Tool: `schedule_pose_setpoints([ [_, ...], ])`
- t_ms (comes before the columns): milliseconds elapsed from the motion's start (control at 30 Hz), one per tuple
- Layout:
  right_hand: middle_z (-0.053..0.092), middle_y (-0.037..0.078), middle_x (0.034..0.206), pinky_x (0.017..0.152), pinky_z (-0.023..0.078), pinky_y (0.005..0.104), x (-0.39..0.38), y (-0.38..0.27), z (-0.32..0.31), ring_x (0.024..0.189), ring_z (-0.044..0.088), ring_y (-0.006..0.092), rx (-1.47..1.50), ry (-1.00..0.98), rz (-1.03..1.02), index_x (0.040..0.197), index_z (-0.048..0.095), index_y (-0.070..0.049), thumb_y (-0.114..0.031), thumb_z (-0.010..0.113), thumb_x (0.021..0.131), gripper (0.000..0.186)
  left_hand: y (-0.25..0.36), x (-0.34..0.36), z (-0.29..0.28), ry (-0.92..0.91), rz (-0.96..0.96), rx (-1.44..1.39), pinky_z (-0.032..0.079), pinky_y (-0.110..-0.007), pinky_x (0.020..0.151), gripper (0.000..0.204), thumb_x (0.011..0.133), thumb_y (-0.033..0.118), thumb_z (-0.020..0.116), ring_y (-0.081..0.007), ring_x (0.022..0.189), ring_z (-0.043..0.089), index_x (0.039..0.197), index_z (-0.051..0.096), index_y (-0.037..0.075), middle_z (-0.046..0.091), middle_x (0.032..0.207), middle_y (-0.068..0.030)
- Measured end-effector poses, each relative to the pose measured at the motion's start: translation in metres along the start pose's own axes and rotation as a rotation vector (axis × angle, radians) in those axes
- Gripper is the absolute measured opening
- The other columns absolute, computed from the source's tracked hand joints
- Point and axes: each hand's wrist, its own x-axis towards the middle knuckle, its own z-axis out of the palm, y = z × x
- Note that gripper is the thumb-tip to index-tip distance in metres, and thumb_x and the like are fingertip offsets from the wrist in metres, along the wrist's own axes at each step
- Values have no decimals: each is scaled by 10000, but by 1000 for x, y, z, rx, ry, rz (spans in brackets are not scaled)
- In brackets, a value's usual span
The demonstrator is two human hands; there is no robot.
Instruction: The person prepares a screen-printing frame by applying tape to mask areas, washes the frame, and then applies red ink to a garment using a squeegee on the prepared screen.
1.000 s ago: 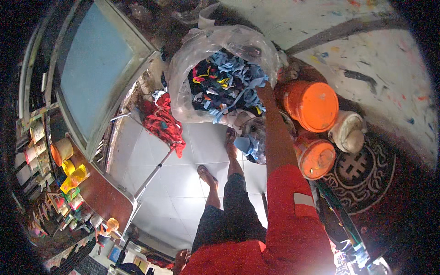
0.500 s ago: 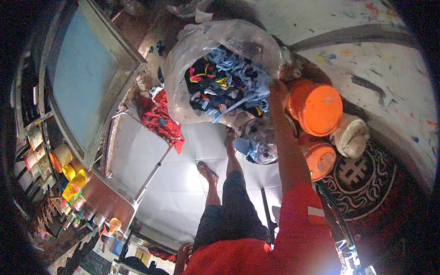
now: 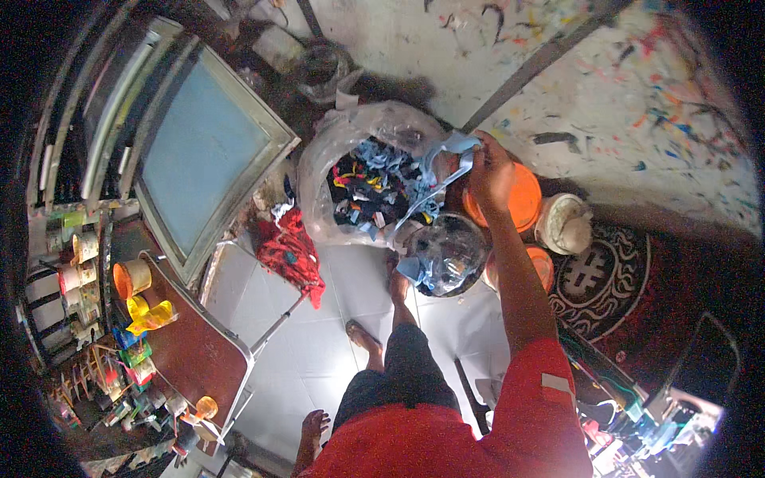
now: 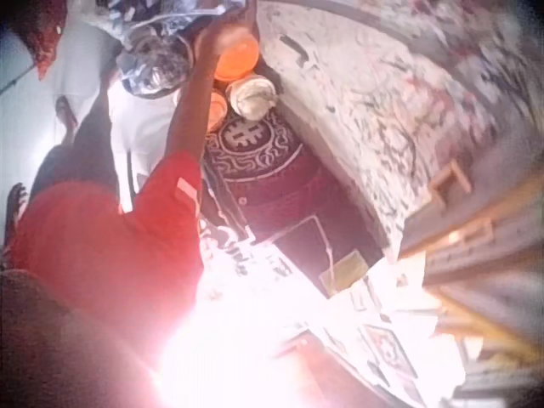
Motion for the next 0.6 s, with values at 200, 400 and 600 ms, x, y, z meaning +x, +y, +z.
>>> schedule_pose_setpoints([
  [200,592,9,885,672,473,213,7,-143,-92,759,544,61,559,15,-44,1118,556,-6,7,498,894,231,-17,27,-27,49,293,161,485,-324,743,284,878,226,542,-213,851,623,1063,579,14,636,958,-105],
  [400,607,33,913,665,495,234,-43,-309,-171,762,569,84,605,-23,-8,1067,589,-25,8,493,886,208,111,-68,-14,102,943,474,476,-359,839,365,850,225,598,-277,1000,600,1128,550,-7,610,1080,-170],
  [600,625,10,852,626,443,199,-181,-419,-190,724,554,56,528,-300,5,992,647,-45,-21,546,864,165,226,-227,17,-287,1394,214,464,-314,860,458,839,145,627,-203,1061,555,1241,456,10,543,1193,-130],
])
